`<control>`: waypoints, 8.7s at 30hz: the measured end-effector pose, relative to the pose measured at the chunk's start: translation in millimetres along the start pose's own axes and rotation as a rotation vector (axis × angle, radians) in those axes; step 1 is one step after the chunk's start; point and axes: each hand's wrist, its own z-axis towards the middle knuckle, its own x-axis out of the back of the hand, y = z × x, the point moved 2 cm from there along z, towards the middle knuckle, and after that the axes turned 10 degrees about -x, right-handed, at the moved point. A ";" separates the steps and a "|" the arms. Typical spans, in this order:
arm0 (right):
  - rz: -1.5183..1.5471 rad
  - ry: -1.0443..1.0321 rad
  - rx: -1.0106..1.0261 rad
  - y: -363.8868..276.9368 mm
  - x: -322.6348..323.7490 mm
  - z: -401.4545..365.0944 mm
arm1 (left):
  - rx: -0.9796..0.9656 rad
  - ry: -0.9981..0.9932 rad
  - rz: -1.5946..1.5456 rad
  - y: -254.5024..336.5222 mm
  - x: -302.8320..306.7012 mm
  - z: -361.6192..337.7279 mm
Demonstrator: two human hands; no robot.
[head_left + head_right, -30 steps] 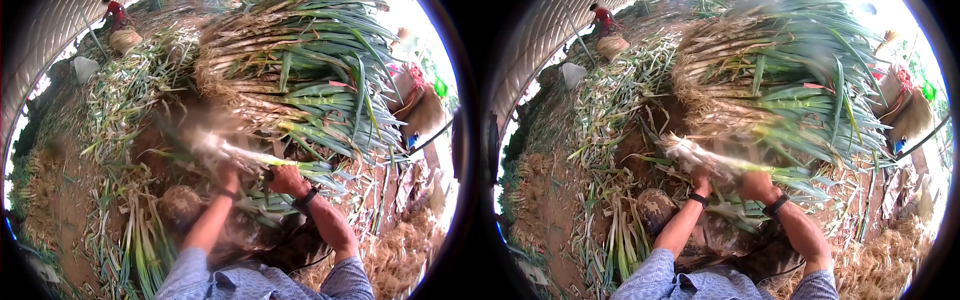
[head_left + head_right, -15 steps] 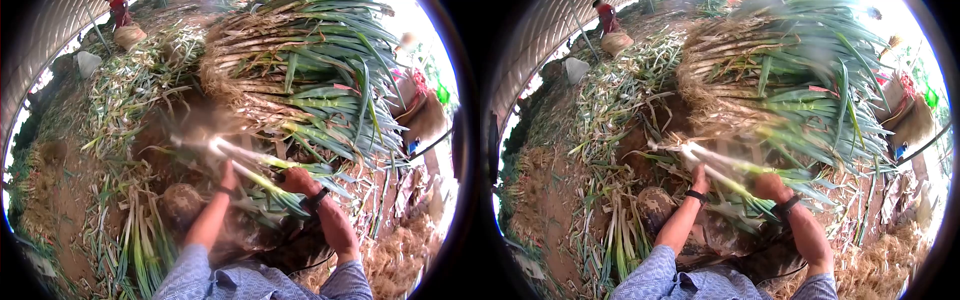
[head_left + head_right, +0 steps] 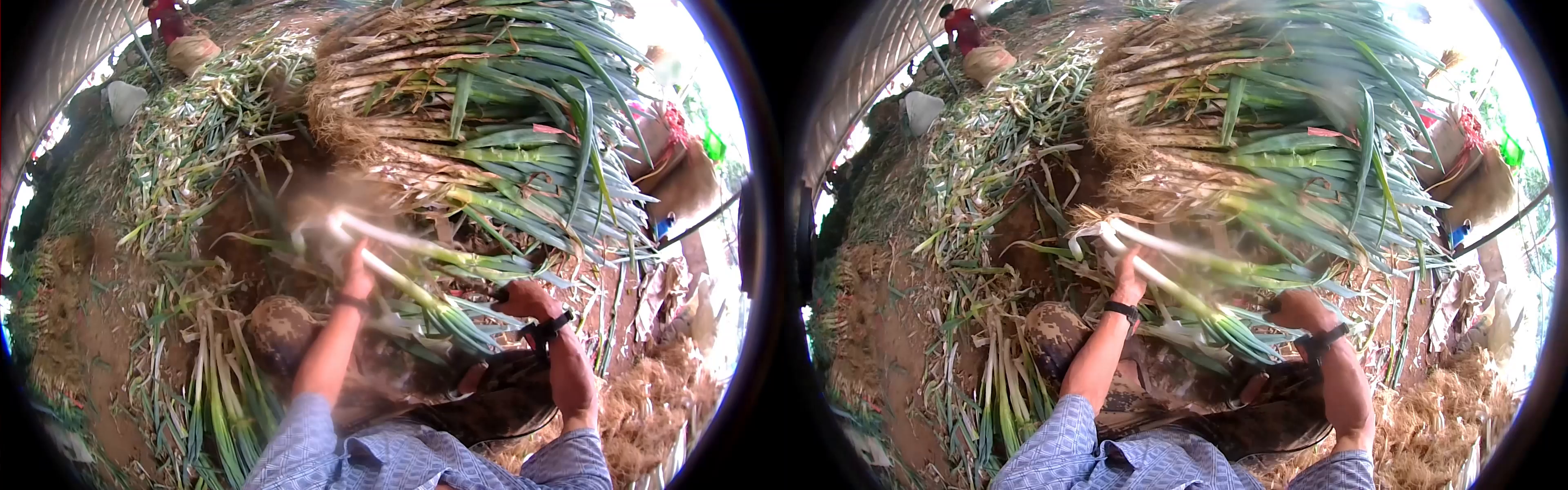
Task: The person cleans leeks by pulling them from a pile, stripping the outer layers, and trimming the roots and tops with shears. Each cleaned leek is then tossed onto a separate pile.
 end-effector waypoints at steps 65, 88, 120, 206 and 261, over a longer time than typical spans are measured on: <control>0.208 0.110 -0.255 83.3 -22.4 -19.5 | 0.175 -0.282 0.020 -39.6 -29.3 22.1; 0.216 0.309 0.103 -60.8 -0.3 74.6 | -0.028 -0.407 0.168 -26.7 -35.8 3.6; 0.076 -0.018 0.122 -16.5 20.8 -2.7 | 0.130 -0.262 0.133 -44.3 -26.1 -1.9; 0.225 0.599 0.362 -60.8 -4.6 35.0 | -0.127 -0.206 0.006 14.5 -53.4 -15.8; 0.304 0.414 0.151 -44.6 -10.3 56.4 | -0.635 -0.185 1.029 24.6 -49.6 59.6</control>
